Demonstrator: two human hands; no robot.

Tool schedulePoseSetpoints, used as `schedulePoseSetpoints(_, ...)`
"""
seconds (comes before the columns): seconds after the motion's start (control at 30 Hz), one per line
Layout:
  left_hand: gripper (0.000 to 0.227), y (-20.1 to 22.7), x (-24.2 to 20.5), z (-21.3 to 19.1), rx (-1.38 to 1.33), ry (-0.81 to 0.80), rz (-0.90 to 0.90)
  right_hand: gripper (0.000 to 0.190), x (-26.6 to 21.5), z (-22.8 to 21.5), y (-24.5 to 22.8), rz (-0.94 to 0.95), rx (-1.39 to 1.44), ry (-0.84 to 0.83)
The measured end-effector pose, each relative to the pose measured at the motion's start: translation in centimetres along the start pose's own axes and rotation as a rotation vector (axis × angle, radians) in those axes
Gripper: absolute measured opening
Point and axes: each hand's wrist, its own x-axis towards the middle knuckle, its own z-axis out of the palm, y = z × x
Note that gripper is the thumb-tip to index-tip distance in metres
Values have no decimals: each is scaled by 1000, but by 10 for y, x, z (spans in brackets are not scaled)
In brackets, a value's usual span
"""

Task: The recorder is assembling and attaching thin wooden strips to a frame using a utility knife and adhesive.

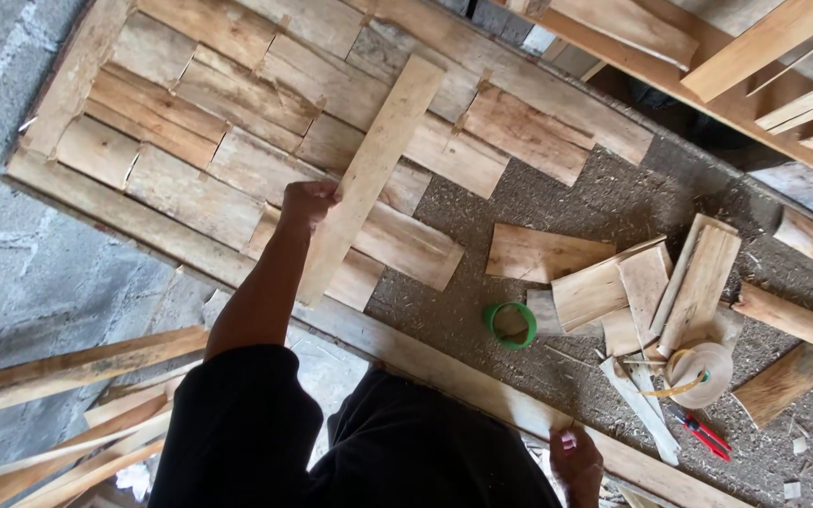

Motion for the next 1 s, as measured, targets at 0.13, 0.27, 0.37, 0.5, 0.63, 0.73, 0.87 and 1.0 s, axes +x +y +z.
schedulePoseSetpoints(0.13,21,36,-18,0,51,19,-110,30,7,9,11,24,-34,5)
schedulePoseSetpoints(0.27,23,5,-13,-3,30,29,-47,31,-9,-2,9,-40,-72,8)
schedulePoseSetpoints(0.37,22,21,-9,-2,23,24,-62,32,-6,-3,-5,-58,-69,12)
schedulePoseSetpoints(0.5,22,39,-17,-3,-13,10,-90,31,-10,-4,-7,-89,-28,27)
schedulePoseSetpoints(0.63,22,59,-28,-3,-66,-6,-122,30,-11,-7,-10,-67,-22,25)
schedulePoseSetpoints(0.73,19,50,-16,3,-87,2,-134,29,-11,-8,-12,-52,-41,24)
schedulePoseSetpoints(0.87,18,42,0,9,-49,14,-66,30,-10,-8,-11,-48,-43,16)
schedulePoseSetpoints(1.0,18,43,4,10,39,43,-30,31,-9,-7,-9,-10,-16,-3)
